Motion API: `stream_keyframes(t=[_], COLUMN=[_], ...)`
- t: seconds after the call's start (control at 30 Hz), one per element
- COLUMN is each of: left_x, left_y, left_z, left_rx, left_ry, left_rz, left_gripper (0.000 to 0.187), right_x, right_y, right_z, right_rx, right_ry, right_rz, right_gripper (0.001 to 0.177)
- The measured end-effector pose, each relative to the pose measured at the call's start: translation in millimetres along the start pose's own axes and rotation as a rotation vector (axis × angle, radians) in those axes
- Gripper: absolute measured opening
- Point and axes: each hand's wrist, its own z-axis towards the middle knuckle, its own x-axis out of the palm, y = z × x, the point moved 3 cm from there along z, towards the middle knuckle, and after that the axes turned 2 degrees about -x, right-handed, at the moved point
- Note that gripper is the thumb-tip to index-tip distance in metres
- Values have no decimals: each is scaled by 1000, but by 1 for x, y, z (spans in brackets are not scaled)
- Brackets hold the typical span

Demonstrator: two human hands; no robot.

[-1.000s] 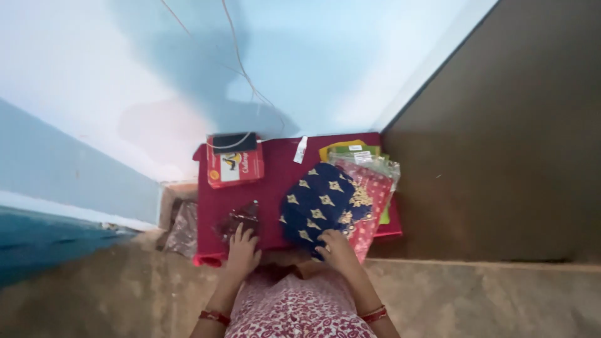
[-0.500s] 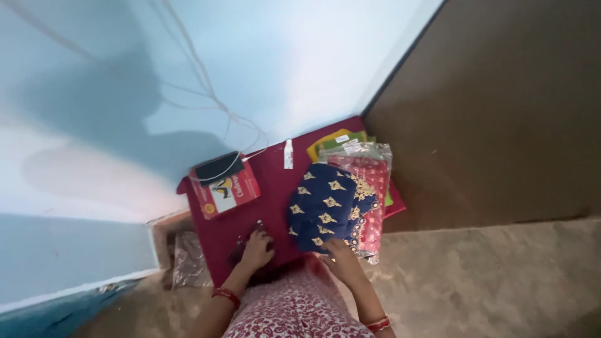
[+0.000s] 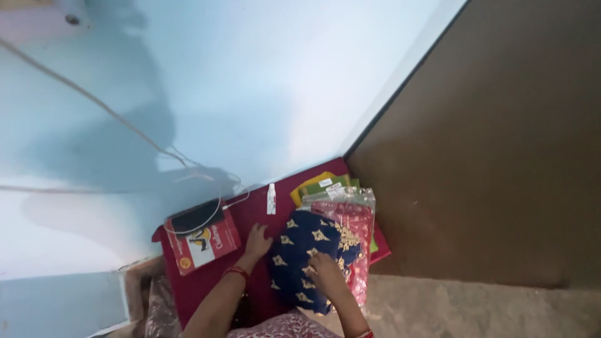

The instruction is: The person takes several items of clothing and objects out of a bag, inspects them, and puts them into a backpack.

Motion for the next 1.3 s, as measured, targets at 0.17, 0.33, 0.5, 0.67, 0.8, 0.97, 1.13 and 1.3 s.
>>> stream_keyframes(t=[0.17,0.33,0.5,0.67,0.8,0.97,1.13,1.3], left_x=[2,19,20,40,33,37,39,21], left_y=[-11,3,-11,-6,-29,-36,-22,-37], left_z=[51,76,85,104,108,110,113,86], left_rx=[-97,-163,-208,-80,-188,-246,-242,-34], left_ry=[11,106,121,-6,170,284,90,-76], left_rz=[60,224,274,203,263,333,112,5], left_gripper=[69,74,76,76,71,77,59,52], right_x=[10,11,20,13,7,1,11,1], right_y=[-19,-28,-55,-52,-37,-21,-28,-25], right_z=[15,6,-3,14,29,35,26,26], right_rx=[33,113,87,168,109,126,22,105], right_ry=[48,88,50,96,87,123,46,103], right_rz=[-33,16,31,28,10,41,19,22], right_gripper=[34,29,37,36,38,37,39,36])
